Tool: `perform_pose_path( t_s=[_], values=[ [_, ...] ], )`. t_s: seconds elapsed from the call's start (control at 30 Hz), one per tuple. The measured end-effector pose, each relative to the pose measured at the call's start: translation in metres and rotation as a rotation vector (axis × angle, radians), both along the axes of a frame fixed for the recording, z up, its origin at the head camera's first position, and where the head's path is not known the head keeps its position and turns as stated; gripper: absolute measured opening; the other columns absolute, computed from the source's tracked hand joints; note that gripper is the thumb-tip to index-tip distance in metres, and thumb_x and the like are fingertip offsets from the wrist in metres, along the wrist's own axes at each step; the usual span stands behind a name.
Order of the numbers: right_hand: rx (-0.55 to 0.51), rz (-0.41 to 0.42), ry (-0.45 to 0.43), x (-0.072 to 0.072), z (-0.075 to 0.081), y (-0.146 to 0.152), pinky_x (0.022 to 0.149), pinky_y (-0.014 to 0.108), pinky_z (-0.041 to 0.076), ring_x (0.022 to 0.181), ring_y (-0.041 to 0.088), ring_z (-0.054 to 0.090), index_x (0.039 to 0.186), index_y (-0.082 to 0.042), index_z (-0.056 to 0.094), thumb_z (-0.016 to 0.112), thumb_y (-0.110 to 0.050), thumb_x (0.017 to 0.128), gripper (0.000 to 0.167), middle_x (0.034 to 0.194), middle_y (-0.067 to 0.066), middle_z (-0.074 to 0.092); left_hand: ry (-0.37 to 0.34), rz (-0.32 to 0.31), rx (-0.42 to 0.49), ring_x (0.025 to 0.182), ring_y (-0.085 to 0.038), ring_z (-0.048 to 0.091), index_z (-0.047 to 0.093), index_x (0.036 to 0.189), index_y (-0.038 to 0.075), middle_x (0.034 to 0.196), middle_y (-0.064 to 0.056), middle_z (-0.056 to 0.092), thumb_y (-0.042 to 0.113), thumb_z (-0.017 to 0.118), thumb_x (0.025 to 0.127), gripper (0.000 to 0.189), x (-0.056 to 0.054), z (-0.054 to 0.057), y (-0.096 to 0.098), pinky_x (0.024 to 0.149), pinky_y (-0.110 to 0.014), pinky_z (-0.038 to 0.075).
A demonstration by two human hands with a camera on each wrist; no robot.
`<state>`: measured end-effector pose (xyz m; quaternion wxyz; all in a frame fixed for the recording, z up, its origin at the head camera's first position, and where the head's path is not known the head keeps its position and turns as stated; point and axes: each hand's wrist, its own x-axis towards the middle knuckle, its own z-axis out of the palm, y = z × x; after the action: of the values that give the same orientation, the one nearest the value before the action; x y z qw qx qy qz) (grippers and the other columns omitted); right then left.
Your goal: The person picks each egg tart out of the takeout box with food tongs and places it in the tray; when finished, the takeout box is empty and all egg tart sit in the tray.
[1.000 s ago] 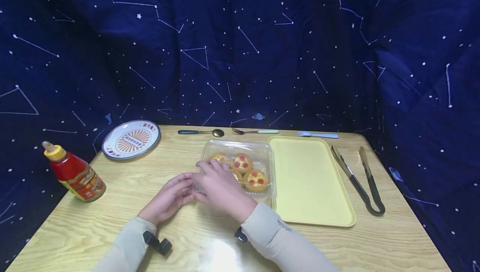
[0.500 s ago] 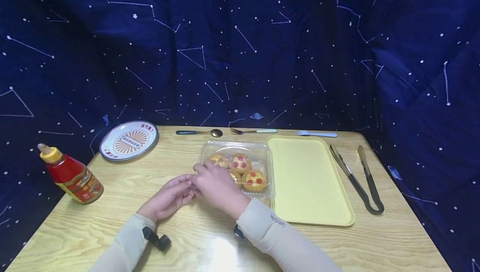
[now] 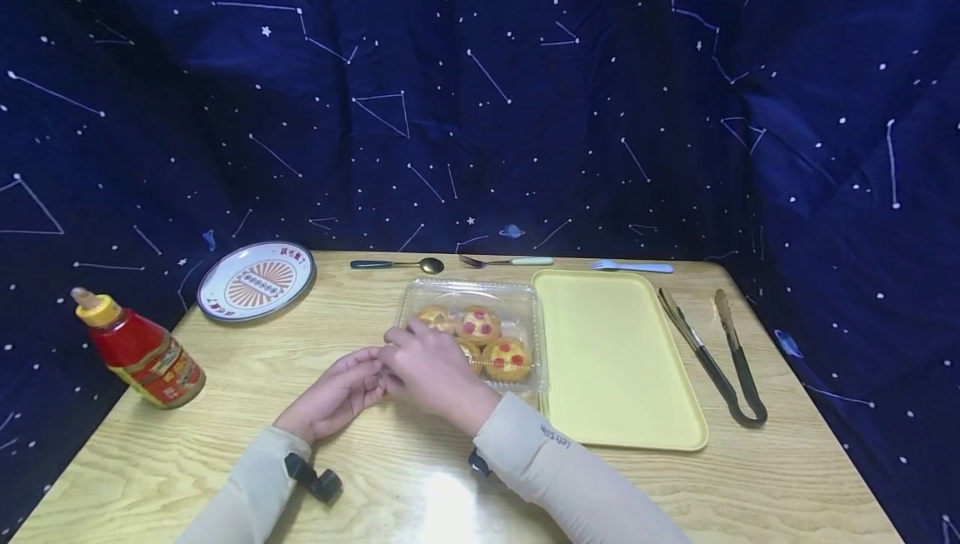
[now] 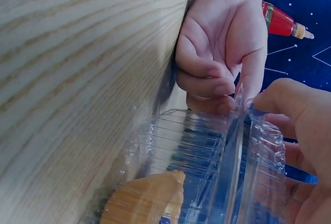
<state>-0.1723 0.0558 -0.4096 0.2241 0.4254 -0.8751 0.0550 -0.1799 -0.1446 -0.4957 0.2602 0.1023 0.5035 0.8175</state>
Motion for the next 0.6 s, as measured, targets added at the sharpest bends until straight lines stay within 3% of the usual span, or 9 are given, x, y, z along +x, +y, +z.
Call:
perform_pose_path(
  t_s=[0.3,0.6],
  values=[
    [-0.033,0.02,-0.047,-0.001,0.0,0.003,0.065,0.022,0.053,0.094,0.014,0.057,0.101,-0.02,0.076,0.077,-0.029,0.084,0.019,0.112,-0.004,0.068,0.041,0.001,-0.052,0.08,-0.009,0.064,0.055,0.113,0.008,0.093,-0.002,0.066,0.006,0.047,0.103,0.013,-0.001,0.001,0.006,0.072,-0.019,0.054],
    [0.012,-0.035,-0.123,0.004,0.0,0.013,0.098,0.043,0.047,0.119,0.025,0.053,0.133,-0.016,0.06,0.083,-0.021,0.08,0.059,0.14,0.007,0.053,0.03,0.071,-0.077,0.086,-0.013,0.065,0.053,0.11,0.005,0.095,-0.003,0.062,0.003,0.05,0.101,0.009,-0.001,0.0,0.009,0.08,-0.023,0.056]
  ],
)
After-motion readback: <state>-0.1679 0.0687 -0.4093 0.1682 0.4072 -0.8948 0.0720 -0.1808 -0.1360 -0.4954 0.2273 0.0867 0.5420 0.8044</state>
